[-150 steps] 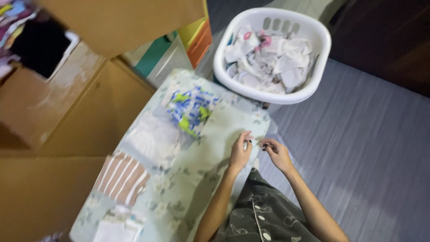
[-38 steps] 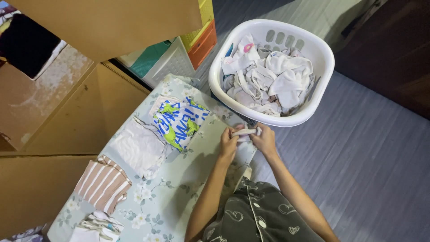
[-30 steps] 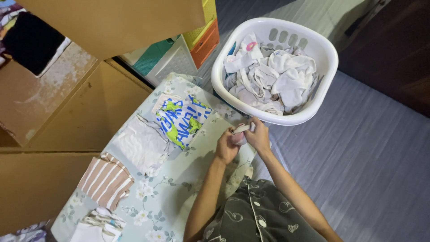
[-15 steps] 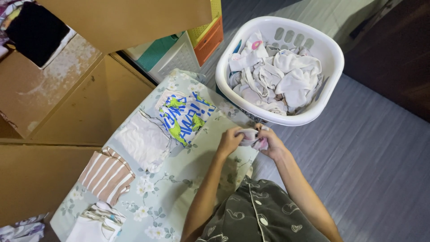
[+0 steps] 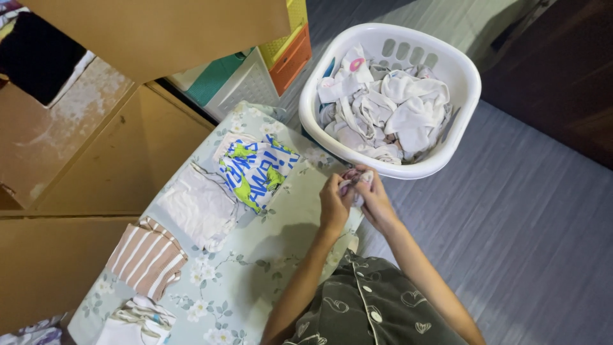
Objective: Folding small items of laundry from a basket onto a table.
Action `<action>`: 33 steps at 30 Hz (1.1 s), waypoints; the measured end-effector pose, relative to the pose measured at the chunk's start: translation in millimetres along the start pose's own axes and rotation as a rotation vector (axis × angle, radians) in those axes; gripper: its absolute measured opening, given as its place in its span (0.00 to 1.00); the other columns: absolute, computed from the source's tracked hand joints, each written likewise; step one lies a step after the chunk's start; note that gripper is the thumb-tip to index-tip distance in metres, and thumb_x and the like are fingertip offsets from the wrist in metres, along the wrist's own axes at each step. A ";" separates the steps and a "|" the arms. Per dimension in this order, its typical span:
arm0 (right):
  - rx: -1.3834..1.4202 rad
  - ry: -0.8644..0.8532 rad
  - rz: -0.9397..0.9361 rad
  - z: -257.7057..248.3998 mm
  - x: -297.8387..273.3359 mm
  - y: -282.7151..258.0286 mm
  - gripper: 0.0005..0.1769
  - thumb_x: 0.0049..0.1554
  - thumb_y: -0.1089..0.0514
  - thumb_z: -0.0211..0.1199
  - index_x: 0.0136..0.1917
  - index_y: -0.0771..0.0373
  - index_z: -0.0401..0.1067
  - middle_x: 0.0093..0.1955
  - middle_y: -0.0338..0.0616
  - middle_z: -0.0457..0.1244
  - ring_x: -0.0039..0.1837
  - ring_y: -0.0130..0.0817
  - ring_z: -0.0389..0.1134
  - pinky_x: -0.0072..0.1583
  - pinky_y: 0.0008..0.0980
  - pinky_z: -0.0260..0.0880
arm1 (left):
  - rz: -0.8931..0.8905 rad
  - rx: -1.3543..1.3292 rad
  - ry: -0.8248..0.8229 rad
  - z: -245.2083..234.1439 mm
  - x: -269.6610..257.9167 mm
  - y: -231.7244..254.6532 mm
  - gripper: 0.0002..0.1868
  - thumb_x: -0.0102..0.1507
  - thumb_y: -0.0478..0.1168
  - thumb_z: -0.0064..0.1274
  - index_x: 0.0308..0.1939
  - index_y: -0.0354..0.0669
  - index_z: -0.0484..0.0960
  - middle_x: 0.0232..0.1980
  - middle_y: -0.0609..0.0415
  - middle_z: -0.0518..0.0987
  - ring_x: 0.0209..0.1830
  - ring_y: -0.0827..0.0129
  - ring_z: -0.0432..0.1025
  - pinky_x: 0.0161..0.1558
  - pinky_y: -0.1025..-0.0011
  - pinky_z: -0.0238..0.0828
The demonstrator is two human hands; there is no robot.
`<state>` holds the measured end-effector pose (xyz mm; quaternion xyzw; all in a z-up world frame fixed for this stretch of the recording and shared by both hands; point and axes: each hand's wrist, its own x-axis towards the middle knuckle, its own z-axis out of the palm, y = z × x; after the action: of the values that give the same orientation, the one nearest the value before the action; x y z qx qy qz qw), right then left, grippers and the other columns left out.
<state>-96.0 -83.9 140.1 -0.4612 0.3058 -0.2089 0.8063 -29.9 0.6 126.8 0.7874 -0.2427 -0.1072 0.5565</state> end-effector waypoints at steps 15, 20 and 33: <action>-0.117 0.070 -0.009 -53.0 51.4 45.1 0.34 0.41 0.73 0.55 0.63 0.64 0.72 0.44 0.45 0.64 0.38 0.32 0.66 0.32 0.25 0.65 | -1.166 -1.154 0.005 42.2 33.2 -80.3 0.17 0.55 0.41 0.60 0.45 0.38 0.80 0.48 0.46 0.80 0.48 0.54 0.75 0.49 0.51 0.73; 0.044 0.127 0.096 -22.1 34.9 17.2 0.35 0.40 0.74 0.53 0.62 0.63 0.71 0.45 0.48 0.67 0.31 0.33 0.66 0.25 0.24 0.64 | -0.201 -0.056 0.078 16.6 30.8 -40.8 0.10 0.60 0.43 0.49 0.38 0.45 0.83 0.38 0.48 0.83 0.44 0.57 0.78 0.48 0.60 0.74; 0.238 -0.109 0.137 -48.1 29.9 -8.4 0.40 0.44 0.78 0.44 0.67 0.52 0.53 0.61 0.47 0.51 0.56 0.40 0.64 0.54 0.45 0.77 | -0.185 -0.208 -0.129 10.0 24.0 -7.2 0.15 0.61 0.31 0.46 0.49 0.40 0.84 0.46 0.40 0.84 0.54 0.49 0.77 0.57 0.54 0.73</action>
<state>-107.7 -136.1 119.9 -0.3509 0.2654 -0.1629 0.8831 -11.8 -17.7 118.9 0.7360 -0.1921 -0.2329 0.6060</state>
